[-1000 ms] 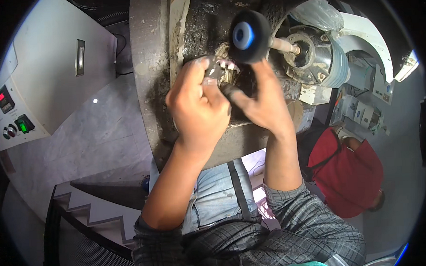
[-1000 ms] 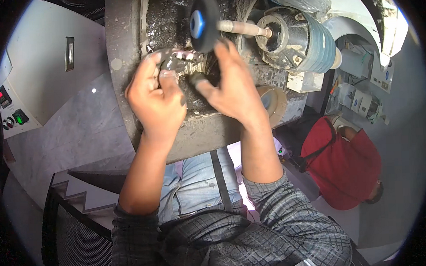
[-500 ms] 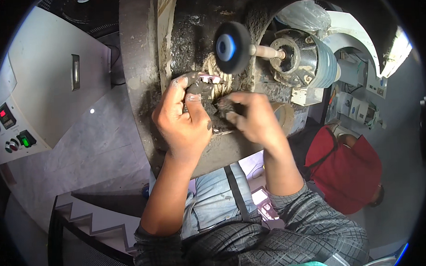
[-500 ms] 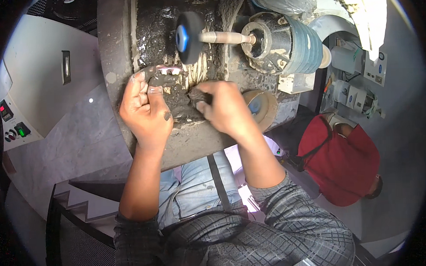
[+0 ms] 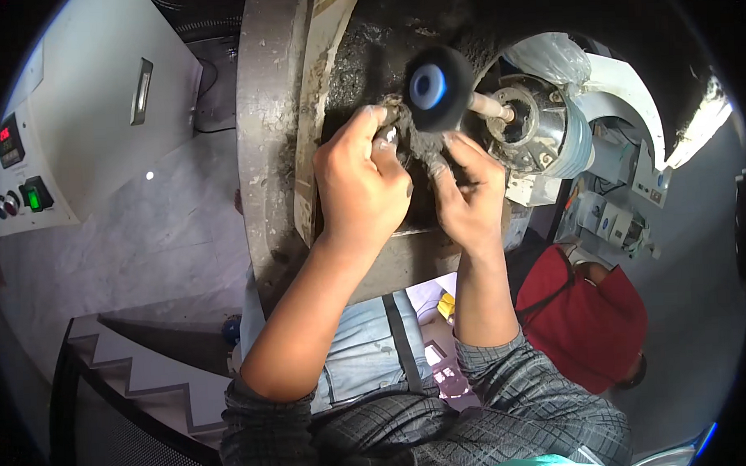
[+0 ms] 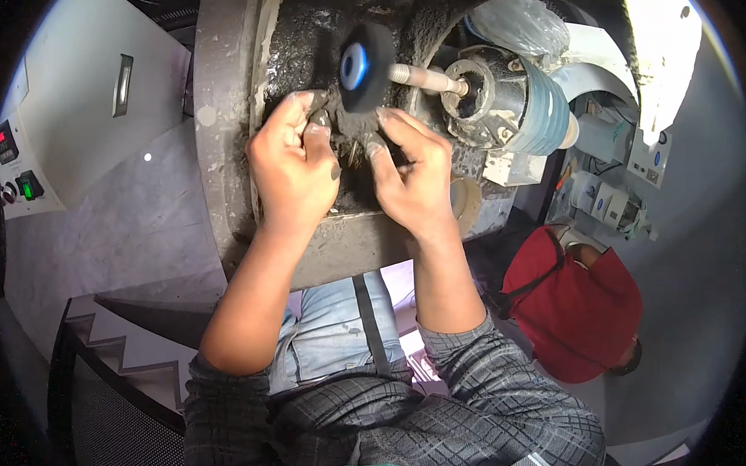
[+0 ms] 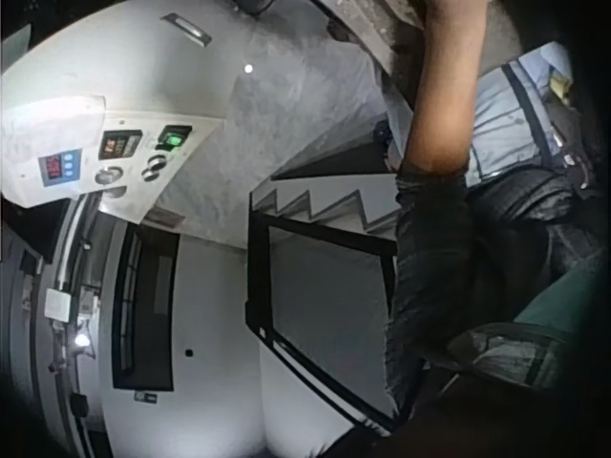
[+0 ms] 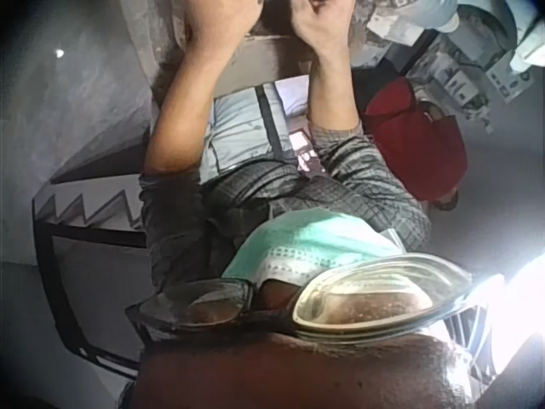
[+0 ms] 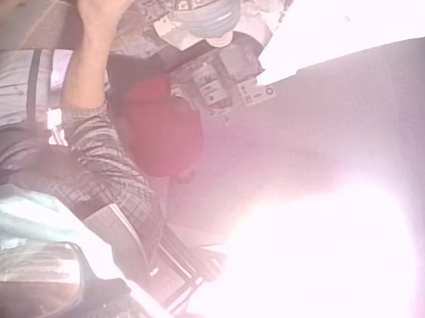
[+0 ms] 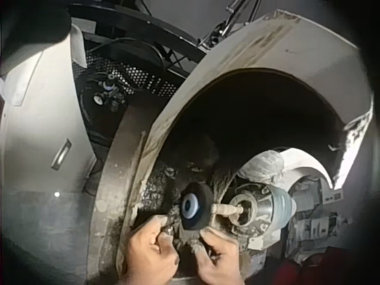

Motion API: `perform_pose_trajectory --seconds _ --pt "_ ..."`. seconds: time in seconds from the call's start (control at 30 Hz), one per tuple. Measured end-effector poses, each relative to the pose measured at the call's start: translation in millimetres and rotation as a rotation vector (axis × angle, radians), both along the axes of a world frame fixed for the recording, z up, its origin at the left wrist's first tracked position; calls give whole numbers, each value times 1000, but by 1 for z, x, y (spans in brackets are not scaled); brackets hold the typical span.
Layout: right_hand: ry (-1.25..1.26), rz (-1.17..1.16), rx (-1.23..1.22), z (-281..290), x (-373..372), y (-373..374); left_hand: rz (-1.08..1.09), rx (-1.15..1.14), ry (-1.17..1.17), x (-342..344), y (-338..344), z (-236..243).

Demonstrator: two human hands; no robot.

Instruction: Polishing a dental prosthesis using a bench lathe.

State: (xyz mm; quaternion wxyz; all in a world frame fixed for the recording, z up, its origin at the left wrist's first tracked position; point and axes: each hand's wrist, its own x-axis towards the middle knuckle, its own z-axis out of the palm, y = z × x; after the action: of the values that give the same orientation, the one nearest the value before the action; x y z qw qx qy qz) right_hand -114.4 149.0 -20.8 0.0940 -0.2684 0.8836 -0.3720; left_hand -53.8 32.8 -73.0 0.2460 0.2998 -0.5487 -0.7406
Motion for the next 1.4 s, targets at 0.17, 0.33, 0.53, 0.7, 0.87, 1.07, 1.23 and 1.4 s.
perform_pose_trajectory --seconds 0.17,0.33,0.53,0.7,0.87,1.07,1.23,1.4 --pt "60 38 57 -3 -13 -16 -101 -134 -128 -14 -12 3" --pt "164 44 28 -8 -7 -9 -31 -183 -7 -10 -4 -12" --pt "-13 -94 38 -19 -11 -8 -69 -140 -42 -15 -2 -11" --pt "64 -25 43 -8 -6 -10 -73 -145 -3 -1 0 -14" --pt "-44 -121 74 -17 -9 -15 -69 -133 -91 -11 -4 -12" --pt "-201 19 84 -5 -2 -8 -66 -539 -63 14 -10 12" --pt "-64 296 377 -40 -1 -26 -26 -621 9 27 -19 5" --pt "100 303 279 -28 36 -9 -2 -634 14 24 -23 11"
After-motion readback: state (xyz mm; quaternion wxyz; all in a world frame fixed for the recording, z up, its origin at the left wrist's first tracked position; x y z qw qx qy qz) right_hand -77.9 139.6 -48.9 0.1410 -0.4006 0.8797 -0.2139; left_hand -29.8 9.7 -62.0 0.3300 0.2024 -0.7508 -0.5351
